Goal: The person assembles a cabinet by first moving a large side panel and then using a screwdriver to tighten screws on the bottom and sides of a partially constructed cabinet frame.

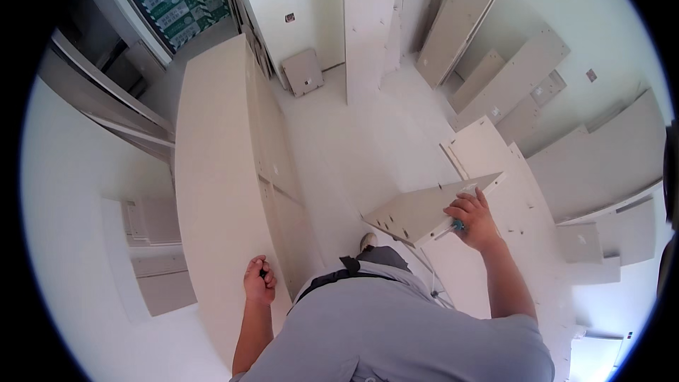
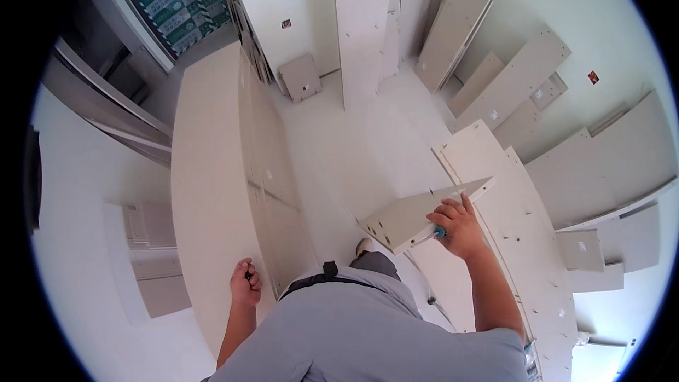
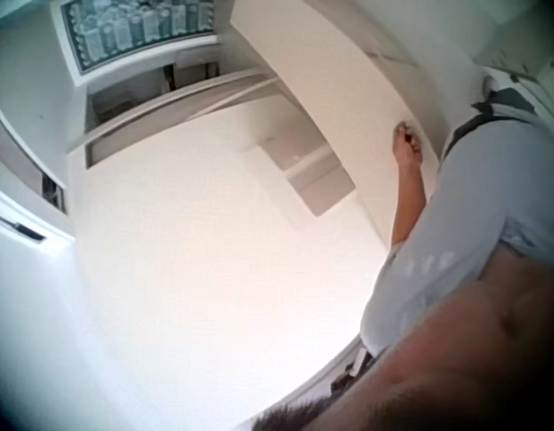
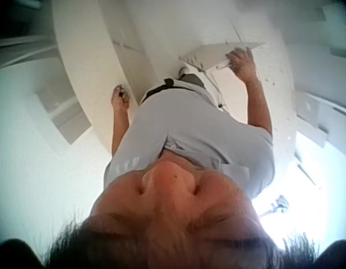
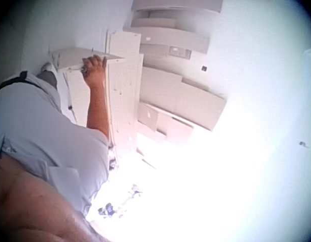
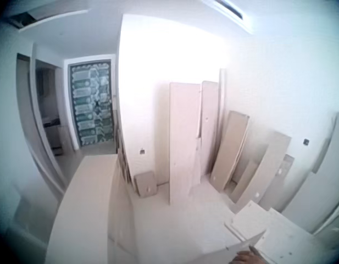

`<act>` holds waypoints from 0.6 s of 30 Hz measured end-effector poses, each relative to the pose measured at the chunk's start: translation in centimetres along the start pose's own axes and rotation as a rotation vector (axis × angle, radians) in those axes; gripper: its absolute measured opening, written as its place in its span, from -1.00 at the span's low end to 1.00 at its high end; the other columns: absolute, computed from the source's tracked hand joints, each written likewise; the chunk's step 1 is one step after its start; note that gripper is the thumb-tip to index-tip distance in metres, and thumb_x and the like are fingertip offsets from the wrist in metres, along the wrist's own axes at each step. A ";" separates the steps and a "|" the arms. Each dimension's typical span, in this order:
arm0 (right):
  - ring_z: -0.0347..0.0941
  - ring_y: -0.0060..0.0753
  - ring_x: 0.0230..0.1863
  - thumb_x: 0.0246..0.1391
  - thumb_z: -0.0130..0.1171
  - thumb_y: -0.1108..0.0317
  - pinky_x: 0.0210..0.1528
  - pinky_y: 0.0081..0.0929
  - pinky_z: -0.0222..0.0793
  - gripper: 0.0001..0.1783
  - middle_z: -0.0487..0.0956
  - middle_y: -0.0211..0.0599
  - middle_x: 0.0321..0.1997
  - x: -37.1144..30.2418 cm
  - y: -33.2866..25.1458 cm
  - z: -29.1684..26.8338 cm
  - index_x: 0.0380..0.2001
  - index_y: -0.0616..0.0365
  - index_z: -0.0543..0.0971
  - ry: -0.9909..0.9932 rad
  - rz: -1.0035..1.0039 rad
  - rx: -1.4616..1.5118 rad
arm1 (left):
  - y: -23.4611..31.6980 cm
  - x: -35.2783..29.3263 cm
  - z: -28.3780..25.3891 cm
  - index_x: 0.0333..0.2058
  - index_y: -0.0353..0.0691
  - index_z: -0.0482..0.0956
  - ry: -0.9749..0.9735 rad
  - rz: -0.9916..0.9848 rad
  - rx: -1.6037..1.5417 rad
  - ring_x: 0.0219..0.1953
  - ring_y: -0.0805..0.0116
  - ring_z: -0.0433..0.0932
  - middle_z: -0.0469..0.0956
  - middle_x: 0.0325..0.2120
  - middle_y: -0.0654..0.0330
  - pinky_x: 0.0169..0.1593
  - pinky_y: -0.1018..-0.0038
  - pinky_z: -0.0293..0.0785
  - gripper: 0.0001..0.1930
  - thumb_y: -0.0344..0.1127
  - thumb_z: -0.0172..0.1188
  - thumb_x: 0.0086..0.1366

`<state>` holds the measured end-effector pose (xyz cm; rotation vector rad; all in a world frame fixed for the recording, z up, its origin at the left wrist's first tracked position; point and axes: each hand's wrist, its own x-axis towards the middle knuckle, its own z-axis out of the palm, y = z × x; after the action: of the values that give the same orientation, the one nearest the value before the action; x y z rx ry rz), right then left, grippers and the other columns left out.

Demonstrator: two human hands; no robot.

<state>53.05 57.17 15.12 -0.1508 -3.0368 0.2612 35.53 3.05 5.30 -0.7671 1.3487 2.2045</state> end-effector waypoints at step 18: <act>0.49 -0.28 -0.28 -0.23 0.47 -0.05 -0.13 -0.28 0.31 -0.57 0.55 -0.47 -0.39 24.6 4.4 4.3 -0.38 -0.06 0.57 0.236 -0.345 0.182 | 5.7 11.4 17.7 -0.17 -0.10 0.48 -0.080 -0.053 0.120 -0.68 0.55 0.23 0.39 -0.51 0.35 -0.66 0.60 0.11 -0.89 -0.25 0.05 0.45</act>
<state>28.66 63.40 12.13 0.3280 -2.7248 0.4503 19.37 17.54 8.08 -0.6563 1.3909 2.0695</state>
